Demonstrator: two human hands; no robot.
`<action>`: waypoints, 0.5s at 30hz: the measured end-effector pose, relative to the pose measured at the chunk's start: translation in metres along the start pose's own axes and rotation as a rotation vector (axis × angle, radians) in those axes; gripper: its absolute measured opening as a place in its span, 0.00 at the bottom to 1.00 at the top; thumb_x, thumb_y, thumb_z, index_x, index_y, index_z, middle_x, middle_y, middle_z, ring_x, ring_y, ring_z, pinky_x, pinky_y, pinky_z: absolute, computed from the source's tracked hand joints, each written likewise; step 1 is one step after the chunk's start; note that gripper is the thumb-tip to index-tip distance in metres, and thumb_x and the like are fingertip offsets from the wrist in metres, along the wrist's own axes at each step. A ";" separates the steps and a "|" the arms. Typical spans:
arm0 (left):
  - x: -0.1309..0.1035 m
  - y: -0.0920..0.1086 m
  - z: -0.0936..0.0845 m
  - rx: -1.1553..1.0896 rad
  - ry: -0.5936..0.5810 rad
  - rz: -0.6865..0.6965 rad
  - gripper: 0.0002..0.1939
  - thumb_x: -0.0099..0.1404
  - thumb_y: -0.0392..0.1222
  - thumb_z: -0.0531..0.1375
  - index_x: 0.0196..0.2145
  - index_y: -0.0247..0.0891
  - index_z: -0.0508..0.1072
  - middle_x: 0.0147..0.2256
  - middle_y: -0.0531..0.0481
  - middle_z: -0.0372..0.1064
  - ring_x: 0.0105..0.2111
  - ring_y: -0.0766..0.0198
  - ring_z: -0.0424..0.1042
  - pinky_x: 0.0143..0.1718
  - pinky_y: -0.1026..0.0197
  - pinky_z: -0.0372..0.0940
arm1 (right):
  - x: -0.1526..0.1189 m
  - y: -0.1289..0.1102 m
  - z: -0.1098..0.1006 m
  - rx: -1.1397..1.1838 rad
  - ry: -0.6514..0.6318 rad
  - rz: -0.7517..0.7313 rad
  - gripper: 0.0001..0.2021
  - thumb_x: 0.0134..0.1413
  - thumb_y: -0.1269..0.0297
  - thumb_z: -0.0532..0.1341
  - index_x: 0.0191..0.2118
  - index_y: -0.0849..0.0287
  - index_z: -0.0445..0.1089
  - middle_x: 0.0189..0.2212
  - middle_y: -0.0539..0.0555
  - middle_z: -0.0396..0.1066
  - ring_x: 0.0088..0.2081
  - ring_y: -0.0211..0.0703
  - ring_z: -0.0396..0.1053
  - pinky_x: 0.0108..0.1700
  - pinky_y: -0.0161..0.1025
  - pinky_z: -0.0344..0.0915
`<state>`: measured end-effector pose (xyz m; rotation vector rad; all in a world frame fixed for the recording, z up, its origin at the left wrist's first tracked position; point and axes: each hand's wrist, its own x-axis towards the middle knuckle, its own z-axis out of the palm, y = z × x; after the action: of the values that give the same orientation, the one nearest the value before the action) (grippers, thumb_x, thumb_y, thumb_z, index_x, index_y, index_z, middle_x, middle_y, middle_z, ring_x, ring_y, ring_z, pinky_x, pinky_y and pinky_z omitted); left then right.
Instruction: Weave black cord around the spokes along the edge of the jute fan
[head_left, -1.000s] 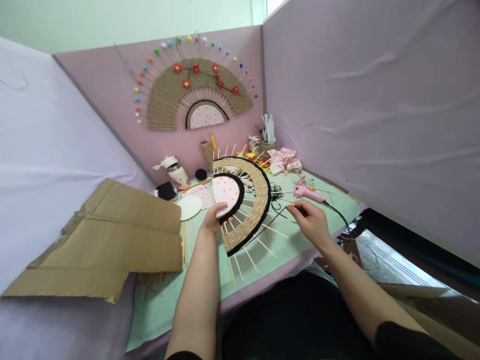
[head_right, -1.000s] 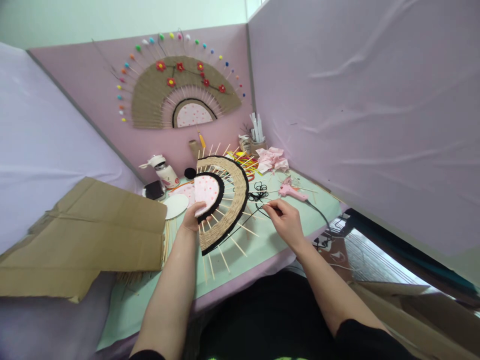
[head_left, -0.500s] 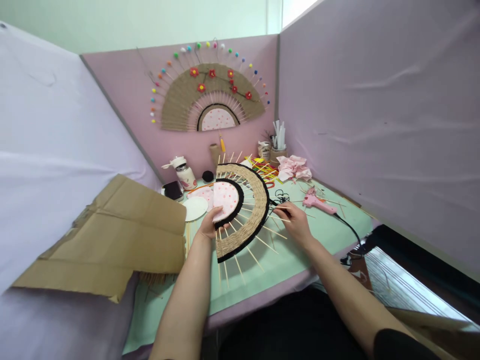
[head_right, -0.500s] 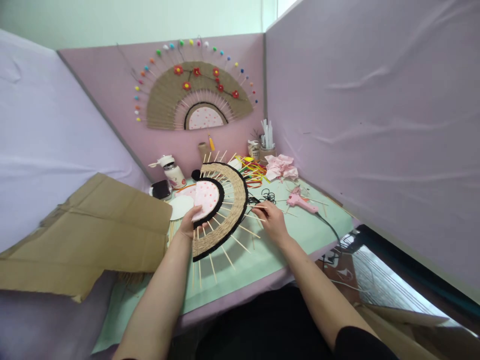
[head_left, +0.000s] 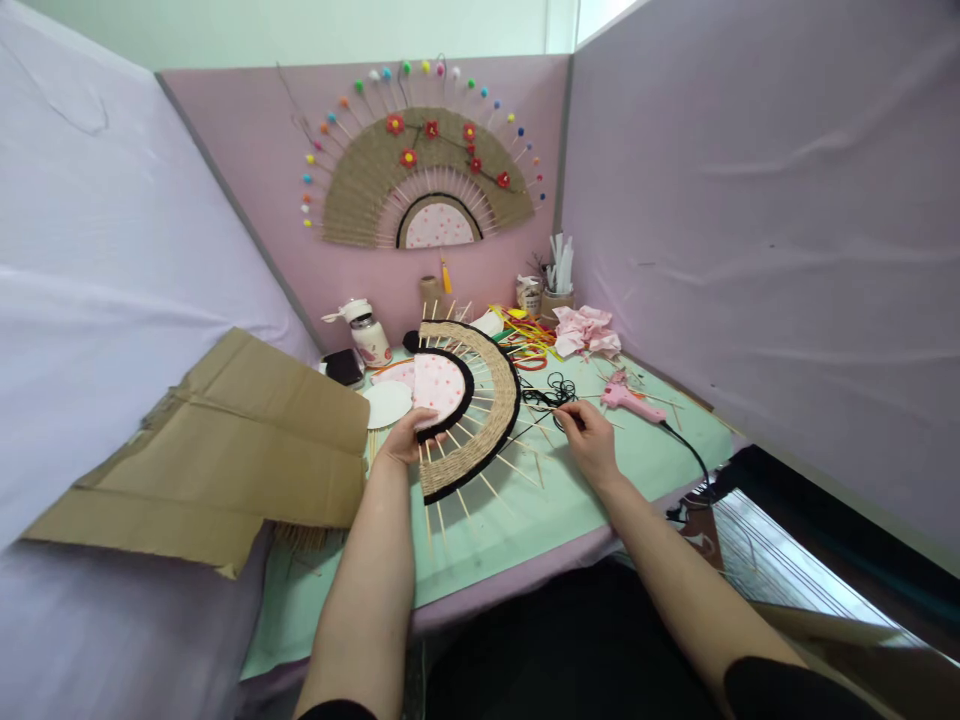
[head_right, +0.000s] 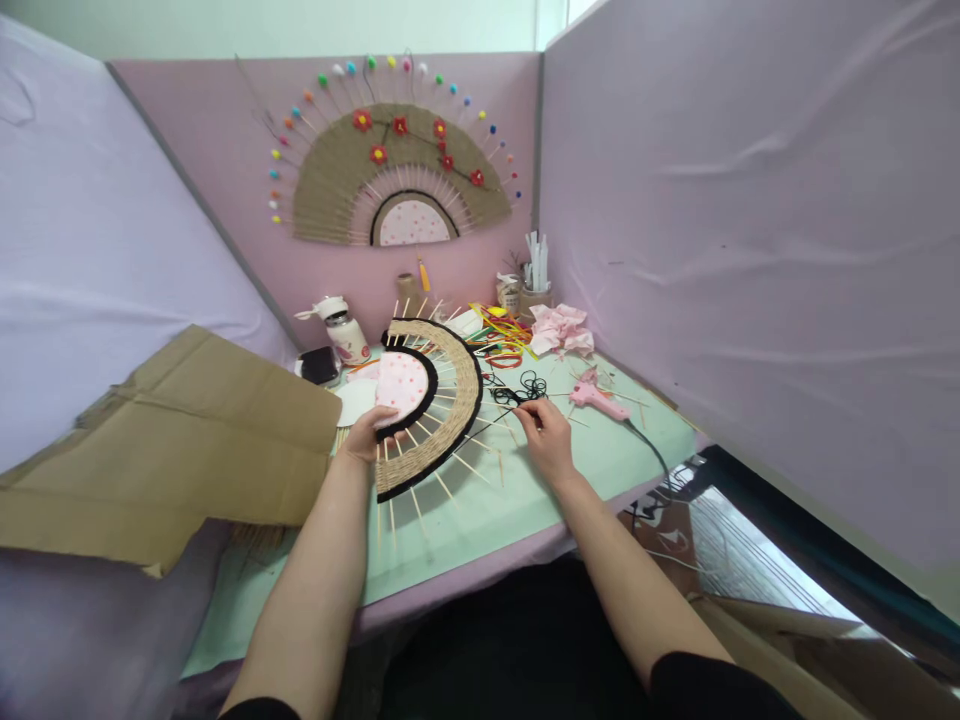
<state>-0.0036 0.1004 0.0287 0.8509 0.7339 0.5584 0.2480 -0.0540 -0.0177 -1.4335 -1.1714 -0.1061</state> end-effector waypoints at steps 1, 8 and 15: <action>0.000 0.001 -0.001 0.003 0.007 0.017 0.23 0.49 0.35 0.57 0.45 0.27 0.69 0.24 0.44 0.73 0.14 0.70 0.63 0.09 0.72 0.52 | 0.000 0.001 0.000 0.003 0.006 0.003 0.08 0.55 0.60 0.58 0.30 0.58 0.67 0.26 0.52 0.67 0.28 0.39 0.63 0.30 0.37 0.60; 0.001 0.003 -0.010 0.032 0.020 0.065 0.24 0.50 0.35 0.57 0.47 0.27 0.68 0.26 0.43 0.74 0.13 0.70 0.63 0.08 0.72 0.49 | 0.002 0.001 -0.001 0.002 0.035 0.034 0.07 0.55 0.62 0.56 0.32 0.58 0.67 0.27 0.52 0.66 0.29 0.40 0.63 0.32 0.38 0.60; 0.004 0.000 -0.011 0.048 0.008 0.063 0.25 0.57 0.41 0.55 0.52 0.27 0.65 0.31 0.38 0.75 0.13 0.68 0.65 0.08 0.70 0.49 | 0.002 0.000 -0.001 0.115 0.042 0.177 0.08 0.53 0.59 0.58 0.31 0.59 0.68 0.24 0.50 0.66 0.26 0.39 0.62 0.30 0.36 0.59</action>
<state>-0.0093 0.1086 0.0218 0.9189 0.7323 0.6023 0.2495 -0.0539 -0.0162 -1.4197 -0.9962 0.0529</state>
